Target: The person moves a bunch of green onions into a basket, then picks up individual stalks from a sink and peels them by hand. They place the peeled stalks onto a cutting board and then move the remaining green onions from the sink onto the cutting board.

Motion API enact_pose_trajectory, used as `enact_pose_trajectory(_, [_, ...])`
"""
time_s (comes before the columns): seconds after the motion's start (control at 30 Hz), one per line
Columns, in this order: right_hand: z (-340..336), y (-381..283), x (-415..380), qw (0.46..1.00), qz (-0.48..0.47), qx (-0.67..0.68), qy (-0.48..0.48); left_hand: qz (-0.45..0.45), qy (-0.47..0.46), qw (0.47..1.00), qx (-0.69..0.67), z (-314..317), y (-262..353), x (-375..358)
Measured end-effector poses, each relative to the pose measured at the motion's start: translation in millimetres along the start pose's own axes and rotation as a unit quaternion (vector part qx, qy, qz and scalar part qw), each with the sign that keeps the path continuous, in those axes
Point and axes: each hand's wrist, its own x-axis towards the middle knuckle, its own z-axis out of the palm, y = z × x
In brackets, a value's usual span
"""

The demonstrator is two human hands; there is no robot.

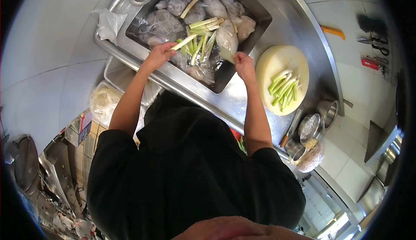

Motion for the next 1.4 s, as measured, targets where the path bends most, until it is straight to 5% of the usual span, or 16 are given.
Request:
enact_pose_trajectory(0.1, [24, -9, -1, 0.979, -0.097, -0.177, -0.013, 0.011, -0.044, 0.996, -0.070, 10, 5, -5])
enact_pose_trajectory(0.2, [50, -48, 1, 0.975, -0.066, 0.210, -0.028, 0.046, -0.058, 0.992, -0.103, 33, 8, -6])
enact_pose_trajectory(0.27, [57, -70, 0, 0.899, -0.019, 0.428, -0.094, 0.064, -0.065, 0.990, -0.111, 44, 16, -14])
enact_pose_trajectory(0.77, [50, -70, -4, 0.877, 0.006, 0.465, -0.123, 0.168, 0.007, 0.983, 0.080, 59, 46, -59])
enact_pose_trajectory(1.0, [49, -51, 9, 0.828, 0.042, 0.548, -0.107, 0.184, 0.013, 0.982, 0.046, 61, 23, -58])
enact_pose_trajectory(1.4, [69, -74, -8, 0.856, 0.013, 0.490, -0.161, 0.141, 0.007, 0.989, -0.035, 60, 14, -59])
